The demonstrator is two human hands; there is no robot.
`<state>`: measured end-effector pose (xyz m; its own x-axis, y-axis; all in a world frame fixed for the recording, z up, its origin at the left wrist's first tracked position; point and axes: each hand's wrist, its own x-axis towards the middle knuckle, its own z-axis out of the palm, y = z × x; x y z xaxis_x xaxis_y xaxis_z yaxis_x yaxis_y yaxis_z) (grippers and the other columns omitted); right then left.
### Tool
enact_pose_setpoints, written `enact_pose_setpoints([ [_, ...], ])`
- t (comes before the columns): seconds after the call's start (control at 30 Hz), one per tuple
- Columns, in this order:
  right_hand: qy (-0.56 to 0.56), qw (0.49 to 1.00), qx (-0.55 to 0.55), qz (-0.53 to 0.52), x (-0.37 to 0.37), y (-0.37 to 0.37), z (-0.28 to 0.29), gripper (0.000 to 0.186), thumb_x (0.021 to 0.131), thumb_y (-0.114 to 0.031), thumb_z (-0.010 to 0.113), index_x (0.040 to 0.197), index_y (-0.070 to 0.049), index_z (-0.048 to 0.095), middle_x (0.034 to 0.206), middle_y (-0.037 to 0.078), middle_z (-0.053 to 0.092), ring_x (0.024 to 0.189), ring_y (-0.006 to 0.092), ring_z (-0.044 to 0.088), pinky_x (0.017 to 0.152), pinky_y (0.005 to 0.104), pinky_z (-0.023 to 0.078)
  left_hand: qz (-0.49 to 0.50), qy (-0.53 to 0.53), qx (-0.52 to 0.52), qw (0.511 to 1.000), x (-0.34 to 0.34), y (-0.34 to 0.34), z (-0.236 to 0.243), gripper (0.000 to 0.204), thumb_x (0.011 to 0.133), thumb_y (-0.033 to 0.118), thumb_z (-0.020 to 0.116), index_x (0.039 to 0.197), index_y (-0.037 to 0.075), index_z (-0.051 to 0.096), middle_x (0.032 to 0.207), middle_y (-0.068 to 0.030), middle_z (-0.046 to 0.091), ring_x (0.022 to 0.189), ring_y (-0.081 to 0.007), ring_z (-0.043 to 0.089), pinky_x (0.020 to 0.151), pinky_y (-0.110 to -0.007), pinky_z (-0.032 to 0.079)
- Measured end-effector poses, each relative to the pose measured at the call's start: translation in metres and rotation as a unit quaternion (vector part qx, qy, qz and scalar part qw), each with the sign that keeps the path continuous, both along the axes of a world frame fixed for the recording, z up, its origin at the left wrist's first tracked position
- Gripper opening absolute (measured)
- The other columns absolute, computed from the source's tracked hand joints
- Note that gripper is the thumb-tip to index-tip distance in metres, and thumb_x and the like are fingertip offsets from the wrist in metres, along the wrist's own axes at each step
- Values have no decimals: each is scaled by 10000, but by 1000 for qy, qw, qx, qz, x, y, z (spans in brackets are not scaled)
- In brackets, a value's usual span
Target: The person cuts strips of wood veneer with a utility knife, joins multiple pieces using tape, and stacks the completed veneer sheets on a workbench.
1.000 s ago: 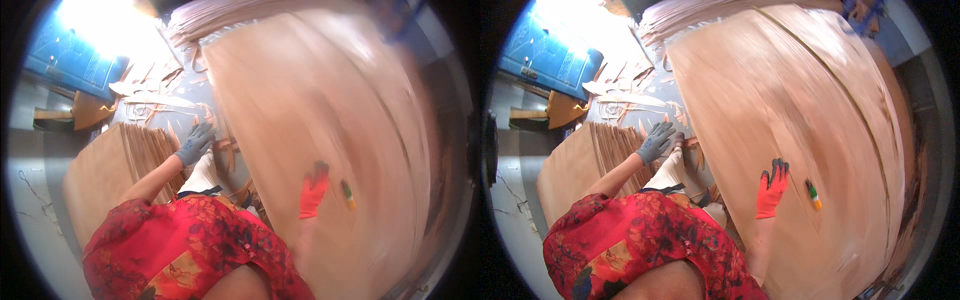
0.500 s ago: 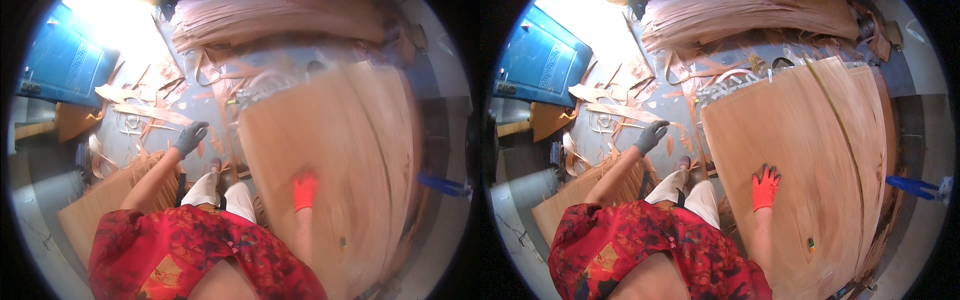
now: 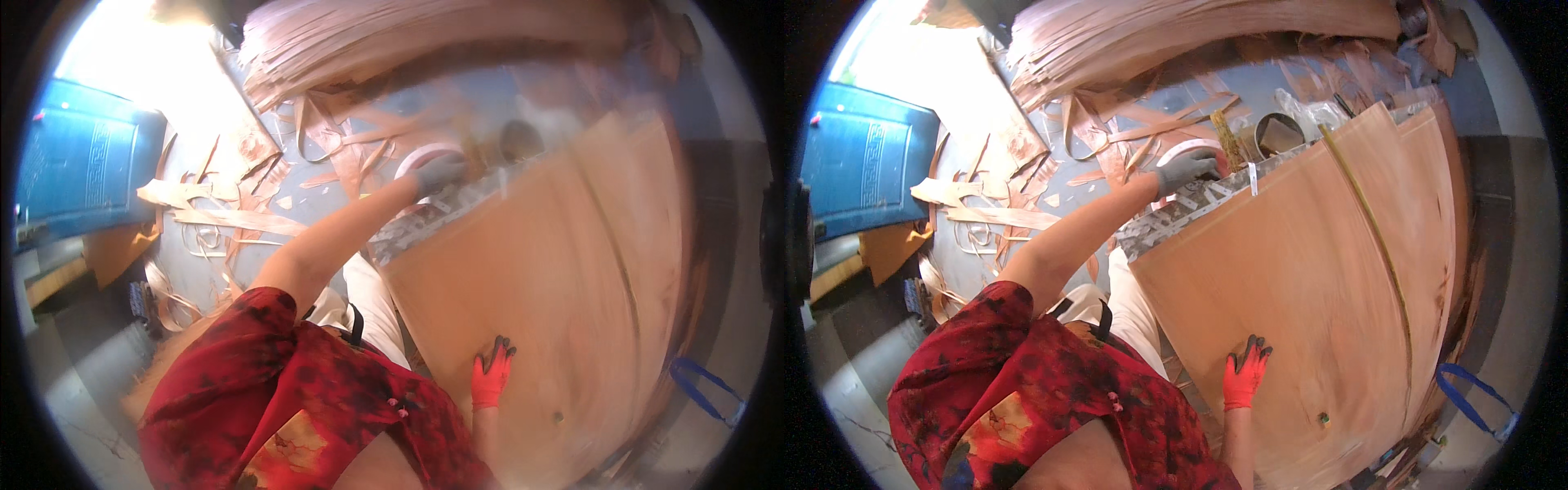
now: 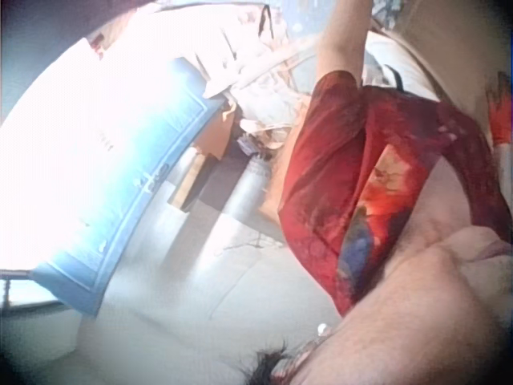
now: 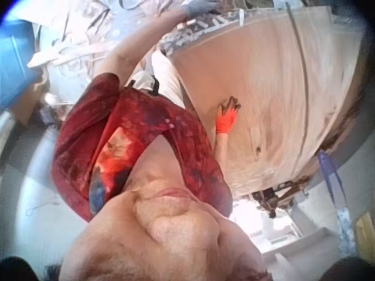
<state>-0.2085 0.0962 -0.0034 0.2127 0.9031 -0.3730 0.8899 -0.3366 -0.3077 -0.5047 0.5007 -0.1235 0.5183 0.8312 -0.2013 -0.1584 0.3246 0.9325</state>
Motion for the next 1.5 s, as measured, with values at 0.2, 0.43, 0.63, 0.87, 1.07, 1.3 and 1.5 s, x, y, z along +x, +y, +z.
enact_pose_setpoints([
  [0.2, 16, 998, 20, -59, 0, 3, -2, 788, 835, -120, 750, 1517, 5, 378, 1587, 226, 366, 1500, 462, 232, 1206, 508, 261, 65, -308, -330, 890, 62, 50, -40, 183, 988, 202, 615, 1097, 60, 658, 1050, -77, 707, 991, -210, 683, 911, -329, 547],
  [0.43, 22, 996, 57, -70, -8, -7, -10, 767, 834, -117, 752, 1500, 7, 395, 1570, 275, 360, 1485, 480, 253, 1195, 516, 275, 217, -270, -348, 871, 75, 62, 38, 395, 988, 83, 606, 1363, 20, 496, 1161, -142, 687, 1032, -281, 696, 900, -453, 605],
  [0.63, 30, 994, 46, -99, -11, -1, -2, 743, 856, -158, 745, 1497, 0, 404, 1572, 323, 313, 1473, 483, 271, 1187, 518, 285, 203, -244, -130, 939, 56, 56, 114, 558, 952, -31, 616, 1469, 46, 419, 1200, -212, 659, 999, -301, 709, 869, -390, 625],
  [0.87, 10, 993, 38, -109, -16, -11, 4, 760, 887, -255, 727, 1529, -39, 383, 1609, 290, 265, 1486, 480, 239, 1195, 508, 280, 183, -253, 128, 941, -13, -42, 210, 663, 942, -18, 617, 1544, 37, 345, 1033, -175, 692, 882, -255, 708, 818, -390, 601],
  [1.07, 9, 999, 29, -20, -17, 0, 23, 742, 922, -302, 695, 1543, -63, 367, 1631, 156, 315, 1504, 427, 239, 1204, 499, 270, -38, -132, 52, 989, -19, -167, 272, 786, 926, -34, 633, 1592, 57, 226, 971, -162, 727, 785, -221, 729, 686, -312, 582],
  [1.3, 365, 861, 326, -137, -47, -4, 118, 470, 862, -155, 771, 1306, -77, 640, 1547, 168, 453, 1462, 402, 347, 1183, 476, 320, -145, -60, 21, 987, 22, -272, 292, 858, 946, 22, 678, 1618, 97, 151, 946, -147, 715, 729, -177, 692, 621, -279, 554],
  [1.5, 185, 873, 450, -29, -34, -58, 172, 248, 794, -45, 744, 1041, -45, 722, 1464, 143, 555, 1442, 387, 390, 1145, 487, 360, -206, -44, 37, 977, 110, -355, 296, 901, 907, -59, 649, 1629, 126, 143, 888, -107, 678, 674, -145, 615, 605, -284, 511],
])
